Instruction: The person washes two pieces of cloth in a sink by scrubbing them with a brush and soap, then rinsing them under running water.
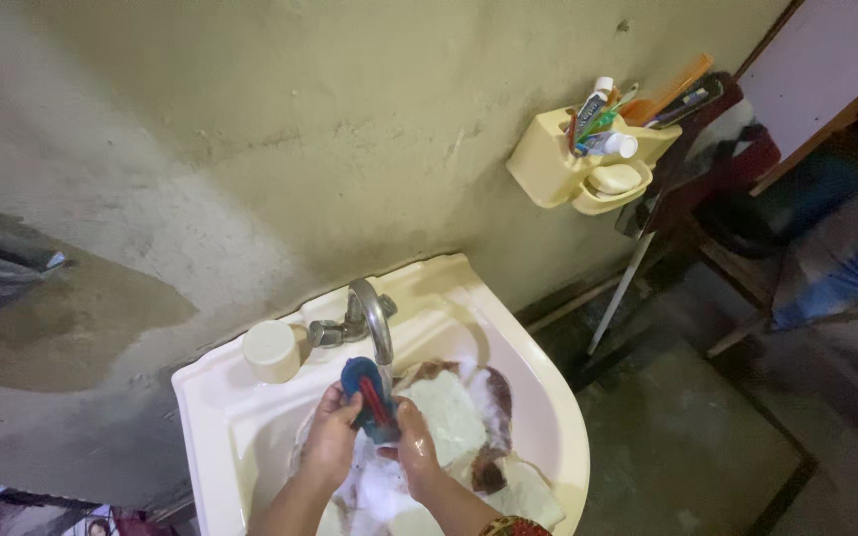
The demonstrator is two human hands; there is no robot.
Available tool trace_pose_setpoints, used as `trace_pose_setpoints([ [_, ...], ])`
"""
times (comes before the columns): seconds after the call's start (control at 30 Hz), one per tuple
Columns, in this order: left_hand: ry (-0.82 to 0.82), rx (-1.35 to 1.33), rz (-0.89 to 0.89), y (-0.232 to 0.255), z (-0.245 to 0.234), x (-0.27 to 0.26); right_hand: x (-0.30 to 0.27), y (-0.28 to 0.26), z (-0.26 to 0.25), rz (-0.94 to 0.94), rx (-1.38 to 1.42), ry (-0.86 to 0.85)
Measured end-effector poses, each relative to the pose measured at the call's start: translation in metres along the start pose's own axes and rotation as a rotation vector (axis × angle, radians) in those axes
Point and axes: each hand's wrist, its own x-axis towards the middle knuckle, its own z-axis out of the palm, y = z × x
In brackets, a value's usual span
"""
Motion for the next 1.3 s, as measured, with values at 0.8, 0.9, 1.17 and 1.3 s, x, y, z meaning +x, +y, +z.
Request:
trace_pose_setpoints([
  [0.8,0.135,-0.348,-0.172,-0.005,-0.002,0.002,0.018,-0.047,-0.019,-0.212,0.230,-0.128],
  [0.9,0.137,-0.398,-0.170,-0.005,-0.007,0.005,0.014,-0.053,-0.017,-0.256,0.217,-0.158],
  [1.17,0.187,-0.416,-0.250,0.000,-0.016,0.000,0.005,-0.071,-0.014,-0.092,0.142,-0.149],
  [1.3,0.151,-0.379,-0.281,-0.008,-0.022,-0.005,0.003,-0.073,-0.016,-0.084,0.235,-0.192],
])
